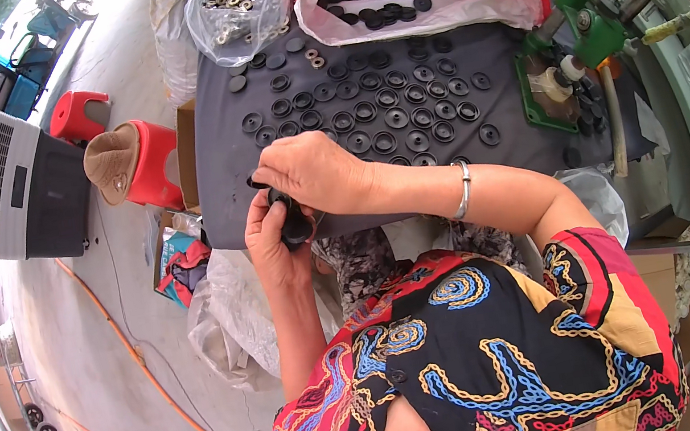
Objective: The person sorts black circular buttons from a large bag onto a grey work surface. They arrange the buttons in rows and occasionally inspect them by picking them up and turning them over. The person also handles a small stack of buttons in their left hand while continuing to sort with their right hand.
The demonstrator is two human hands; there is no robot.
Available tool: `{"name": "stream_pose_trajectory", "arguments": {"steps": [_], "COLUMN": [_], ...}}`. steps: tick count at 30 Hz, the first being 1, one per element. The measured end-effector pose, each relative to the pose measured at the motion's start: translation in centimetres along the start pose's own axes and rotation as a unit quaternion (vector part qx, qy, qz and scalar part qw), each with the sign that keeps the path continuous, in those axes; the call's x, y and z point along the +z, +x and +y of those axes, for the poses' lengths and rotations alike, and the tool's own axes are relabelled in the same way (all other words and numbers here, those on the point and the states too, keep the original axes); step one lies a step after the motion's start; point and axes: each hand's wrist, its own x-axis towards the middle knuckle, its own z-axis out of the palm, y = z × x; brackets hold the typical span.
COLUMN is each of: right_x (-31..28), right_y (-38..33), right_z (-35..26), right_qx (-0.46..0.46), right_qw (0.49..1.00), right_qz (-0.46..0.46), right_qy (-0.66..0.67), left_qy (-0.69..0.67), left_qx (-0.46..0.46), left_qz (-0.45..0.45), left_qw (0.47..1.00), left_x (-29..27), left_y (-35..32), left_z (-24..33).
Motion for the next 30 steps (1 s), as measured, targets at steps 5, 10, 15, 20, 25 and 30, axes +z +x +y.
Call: {"name": "stream_pose_trajectory", "arguments": {"steps": [5, 10, 15, 20, 25, 30], "right_x": [-2.3, -6.1, -5.9, -4.7, -3.8, -1.1], "right_y": [3.3, 7.1, 7.4, 7.5, 6.2, 3.6], "right_z": [2.9, 11.3, 13.6, 12.6, 9.0, 0.6], "right_qx": [0.229, 0.23, 0.213, 0.213, -0.114, -0.113], "right_qw": [0.962, 0.968, 0.944, 0.887, 0.925, 0.965], "right_qz": [0.003, -0.007, -0.064, -0.094, -0.13, -0.233], "right_qy": [0.151, -0.095, -0.244, -0.398, -0.339, 0.036], "left_qy": [0.028, 0.003, 0.008, 0.016, 0.003, -0.033], "left_qx": [0.004, 0.008, -0.004, -0.011, -0.033, -0.031], "left_qz": [0.039, 0.057, 0.061, 0.054, 0.032, 0.002], "left_qw": [0.999, 0.998, 0.998, 0.998, 0.999, 0.999], "left_x": [-1.3, -1.2, -1.1, -1.5, -1.5, -2.0], "left_y": [1.1, 1.1, 1.0, 0.8, 1.1, 1.0], "left_z": [0.9, 1.8, 1.9, 2.0, 2.2, 1.7]}}
